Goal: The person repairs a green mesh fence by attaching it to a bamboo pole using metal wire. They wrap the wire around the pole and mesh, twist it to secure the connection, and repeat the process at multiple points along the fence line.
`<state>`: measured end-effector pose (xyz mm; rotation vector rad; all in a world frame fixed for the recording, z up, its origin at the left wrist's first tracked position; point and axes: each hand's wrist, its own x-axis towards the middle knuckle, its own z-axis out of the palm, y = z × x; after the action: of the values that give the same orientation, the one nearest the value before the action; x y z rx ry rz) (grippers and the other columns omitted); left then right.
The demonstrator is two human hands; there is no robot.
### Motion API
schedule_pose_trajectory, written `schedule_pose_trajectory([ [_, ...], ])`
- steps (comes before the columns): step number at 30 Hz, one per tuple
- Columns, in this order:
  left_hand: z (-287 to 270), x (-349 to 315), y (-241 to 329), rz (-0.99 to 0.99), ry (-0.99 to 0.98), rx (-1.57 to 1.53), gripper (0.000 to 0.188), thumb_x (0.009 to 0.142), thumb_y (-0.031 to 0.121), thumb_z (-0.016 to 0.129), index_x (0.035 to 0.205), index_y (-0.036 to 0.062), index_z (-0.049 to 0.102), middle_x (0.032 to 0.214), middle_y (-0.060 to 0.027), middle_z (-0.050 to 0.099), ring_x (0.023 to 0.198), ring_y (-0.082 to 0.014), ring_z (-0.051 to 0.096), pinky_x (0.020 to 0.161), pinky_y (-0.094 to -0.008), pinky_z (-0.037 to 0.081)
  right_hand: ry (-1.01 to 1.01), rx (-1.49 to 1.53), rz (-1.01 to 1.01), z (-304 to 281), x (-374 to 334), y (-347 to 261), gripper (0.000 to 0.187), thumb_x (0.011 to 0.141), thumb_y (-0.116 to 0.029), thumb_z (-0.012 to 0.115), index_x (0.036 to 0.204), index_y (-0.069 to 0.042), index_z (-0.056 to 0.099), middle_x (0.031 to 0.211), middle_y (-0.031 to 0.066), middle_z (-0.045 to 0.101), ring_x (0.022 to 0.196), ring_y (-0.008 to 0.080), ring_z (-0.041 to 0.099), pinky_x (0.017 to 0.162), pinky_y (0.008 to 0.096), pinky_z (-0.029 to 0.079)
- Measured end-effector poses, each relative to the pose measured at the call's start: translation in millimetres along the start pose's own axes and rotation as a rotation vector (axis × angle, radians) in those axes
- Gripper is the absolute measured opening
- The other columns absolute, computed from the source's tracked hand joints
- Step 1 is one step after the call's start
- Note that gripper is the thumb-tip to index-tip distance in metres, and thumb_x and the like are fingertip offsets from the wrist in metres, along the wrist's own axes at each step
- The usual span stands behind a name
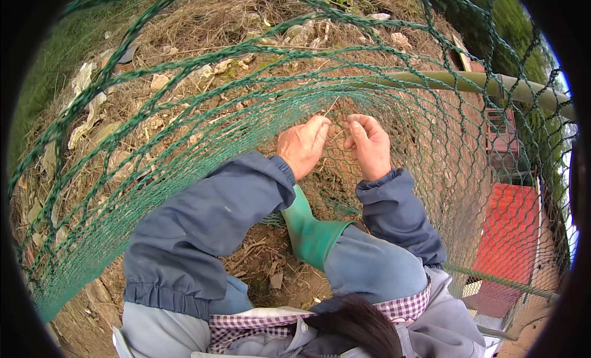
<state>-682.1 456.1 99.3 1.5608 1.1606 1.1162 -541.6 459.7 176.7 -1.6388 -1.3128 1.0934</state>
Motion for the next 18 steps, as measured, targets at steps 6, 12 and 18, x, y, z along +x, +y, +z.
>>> schedule_pose_trajectory([
  [6,-9,15,28,-0.365,0.099,-0.763,0.037,0.096,0.032,0.042,0.101,0.0005,0.059,0.076,-0.0054,0.063,0.06,-0.0105,0.056,0.052,-0.0263,0.046,0.084,0.118,0.109,3,3,9,0.024,0.092,-0.018,0.055,0.109,-0.001,0.052,0.089,0.0061,0.061,0.055,0.0071,0.053,0.041,0.0184,0.038],
  [12,-14,22,37,-0.474,0.058,-0.762,0.018,0.089,0.017,0.059,0.099,0.0024,0.059,0.078,-0.0017,0.062,0.06,-0.0073,0.054,0.05,-0.0223,0.046,0.162,-0.275,-0.097,-1,12,24,0.021,0.087,-0.019,0.063,0.097,-0.001,0.06,0.077,0.0048,0.063,0.06,0.0106,0.057,0.054,0.024,0.044],
  [18,-12,27,26,-0.37,0.061,-0.569,0.01,0.087,0.013,0.054,0.089,0.0041,0.056,0.071,-0.0002,0.058,0.059,-0.0059,0.052,0.047,-0.0219,0.041,0.083,-0.404,0.041,-1,20,29,0.024,0.082,-0.019,0.069,0.092,0.003,0.064,0.078,0.0072,0.067,0.068,0.009,0.059,0.06,0.0248,0.048],
])
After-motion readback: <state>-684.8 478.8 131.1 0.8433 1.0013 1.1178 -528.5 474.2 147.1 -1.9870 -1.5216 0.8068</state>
